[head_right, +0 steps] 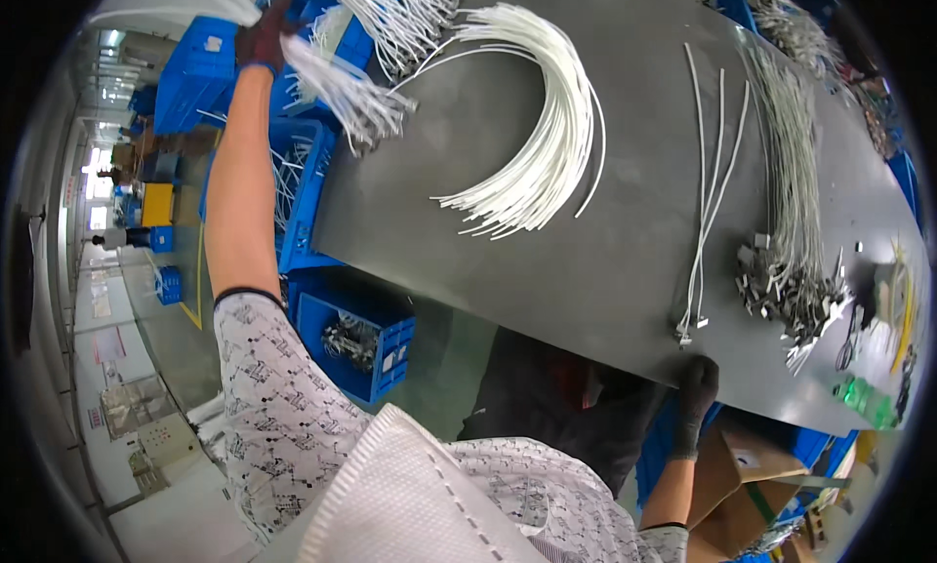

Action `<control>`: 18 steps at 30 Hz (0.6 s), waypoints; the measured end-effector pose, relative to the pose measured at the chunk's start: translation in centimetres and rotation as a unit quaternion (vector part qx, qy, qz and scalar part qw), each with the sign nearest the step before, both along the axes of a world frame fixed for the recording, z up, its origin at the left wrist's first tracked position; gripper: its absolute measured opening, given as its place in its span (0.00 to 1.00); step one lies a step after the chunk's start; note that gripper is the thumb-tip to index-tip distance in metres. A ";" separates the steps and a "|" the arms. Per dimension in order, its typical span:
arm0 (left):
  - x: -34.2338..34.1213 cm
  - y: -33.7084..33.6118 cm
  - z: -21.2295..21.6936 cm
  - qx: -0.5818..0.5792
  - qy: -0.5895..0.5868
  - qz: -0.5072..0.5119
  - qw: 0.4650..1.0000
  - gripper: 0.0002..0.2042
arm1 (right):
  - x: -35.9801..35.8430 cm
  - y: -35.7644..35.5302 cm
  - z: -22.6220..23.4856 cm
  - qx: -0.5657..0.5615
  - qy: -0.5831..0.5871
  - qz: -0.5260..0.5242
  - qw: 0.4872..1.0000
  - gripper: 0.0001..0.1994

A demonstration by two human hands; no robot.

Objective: The recorder is sorting and bundling white electrical wires at a workbench on a production floor.

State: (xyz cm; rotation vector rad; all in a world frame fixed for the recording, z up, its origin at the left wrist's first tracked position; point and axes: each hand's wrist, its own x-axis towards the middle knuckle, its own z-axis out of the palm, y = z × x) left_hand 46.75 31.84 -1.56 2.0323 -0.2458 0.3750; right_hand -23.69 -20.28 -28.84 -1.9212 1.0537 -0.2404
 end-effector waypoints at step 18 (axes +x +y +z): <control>-29.8 -14.4 -22.1 0.368 0.046 -0.079 0.925 0.27 | 1.4 -2.0 0.8 0.024 0.051 -0.060 0.997 0.15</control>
